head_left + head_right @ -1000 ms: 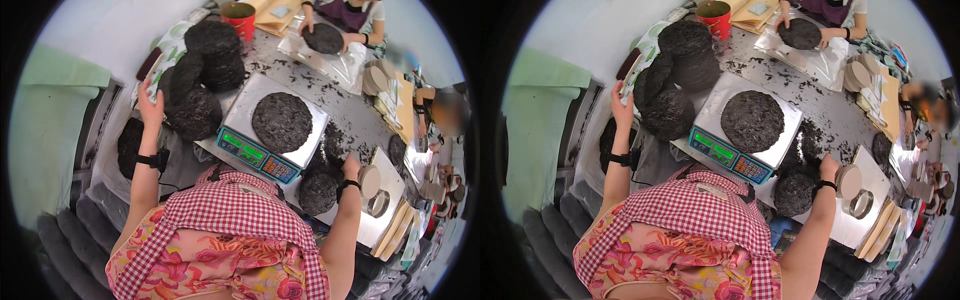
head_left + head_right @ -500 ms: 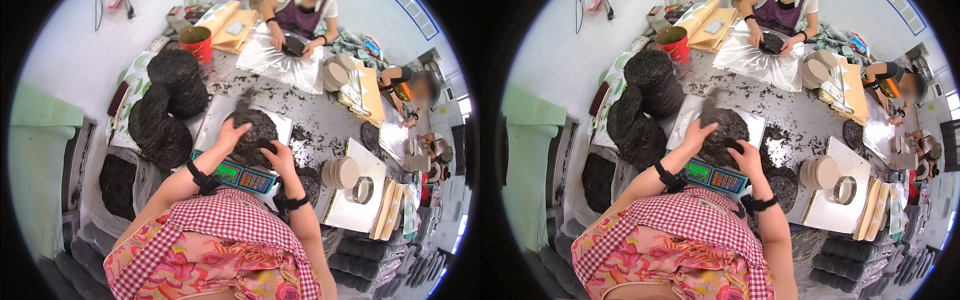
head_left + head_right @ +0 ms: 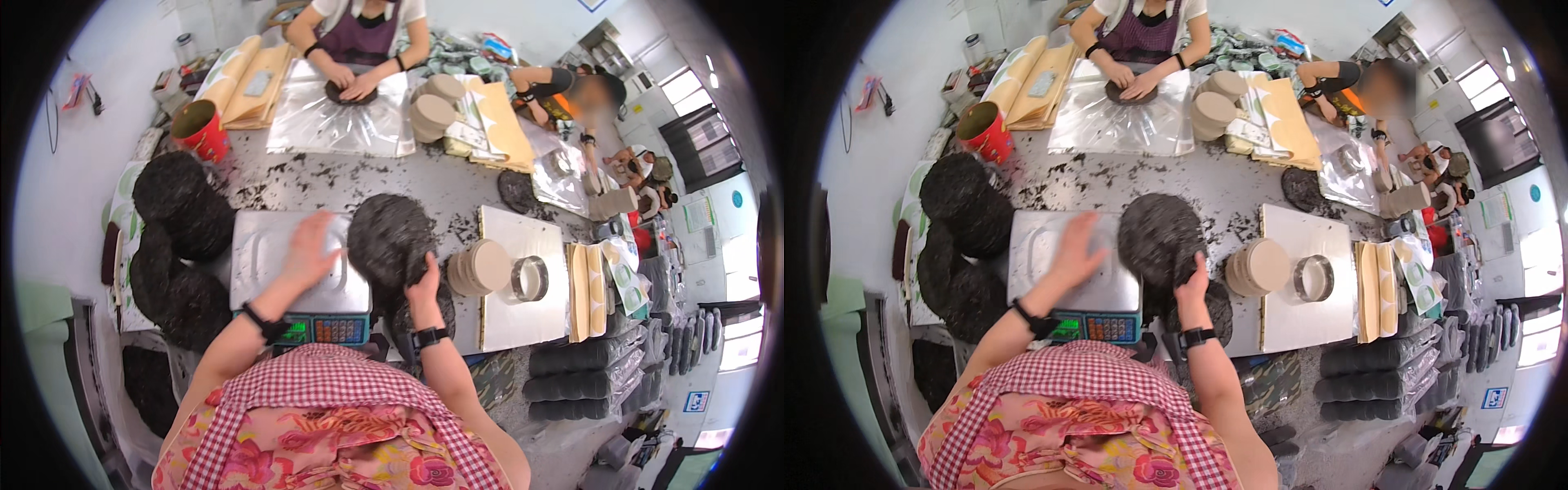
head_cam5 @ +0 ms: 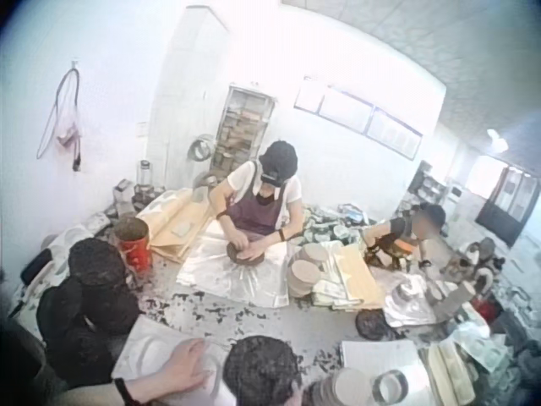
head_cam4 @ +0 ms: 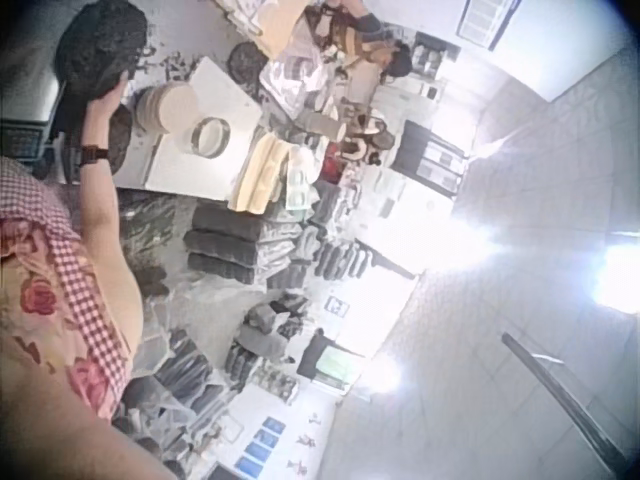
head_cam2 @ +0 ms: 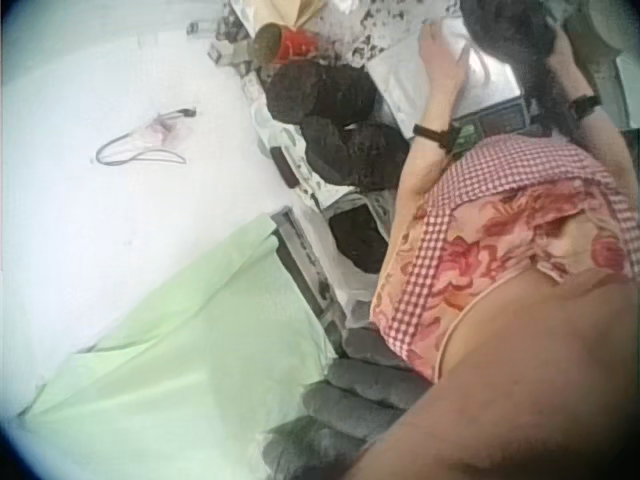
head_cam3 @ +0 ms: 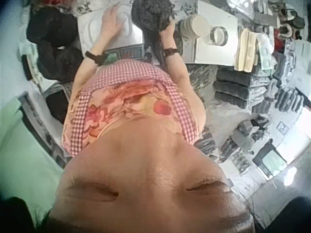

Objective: The person places circular black cakes into a metal mold on a silver surface, applies plastic wrap, and then uses a digital scale to weigh individual cakes, adding them to stacks on the table.

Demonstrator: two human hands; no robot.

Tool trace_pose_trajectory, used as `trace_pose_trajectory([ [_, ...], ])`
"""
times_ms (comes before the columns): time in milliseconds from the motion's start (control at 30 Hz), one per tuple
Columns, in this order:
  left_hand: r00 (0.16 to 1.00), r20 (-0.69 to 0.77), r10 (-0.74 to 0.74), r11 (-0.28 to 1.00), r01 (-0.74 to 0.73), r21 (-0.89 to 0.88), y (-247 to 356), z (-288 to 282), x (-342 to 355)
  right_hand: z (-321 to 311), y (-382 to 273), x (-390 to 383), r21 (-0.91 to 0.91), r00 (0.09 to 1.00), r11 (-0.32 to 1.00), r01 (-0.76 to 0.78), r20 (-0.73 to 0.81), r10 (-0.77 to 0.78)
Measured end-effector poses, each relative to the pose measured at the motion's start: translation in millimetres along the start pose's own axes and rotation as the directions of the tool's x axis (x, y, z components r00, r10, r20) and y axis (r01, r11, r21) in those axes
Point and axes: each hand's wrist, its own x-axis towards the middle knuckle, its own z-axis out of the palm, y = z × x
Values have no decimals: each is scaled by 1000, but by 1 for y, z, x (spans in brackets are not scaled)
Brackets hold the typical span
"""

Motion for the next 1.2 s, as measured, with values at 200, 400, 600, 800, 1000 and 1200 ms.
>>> trace_pose_trajectory([
  [200,876,-480,-37,754,340,562,-65,-186,-63,-11,-187,146,3,852,858,514,-116,-510],
  [400,716,-417,-560,498,693,521,-171,-221,-192,29,-128,144,-60,905,938,341,-248,-345],
  [600,974,-141,177,921,-113,373,-19,-158,-88,87,21,-29,-333,925,943,-26,349,149],
  [800,970,6,241,962,-240,129,-22,-86,-114,87,69,-57,-649,650,-293,702,752,-110],
  [1000,840,-536,-89,972,190,136,-54,-173,-162,-9,17,-60,-838,805,127,531,452,-385],
  [1200,831,-534,-159,871,373,321,-71,-222,-191,-72,-6,-84,-880,833,183,439,322,-449],
])
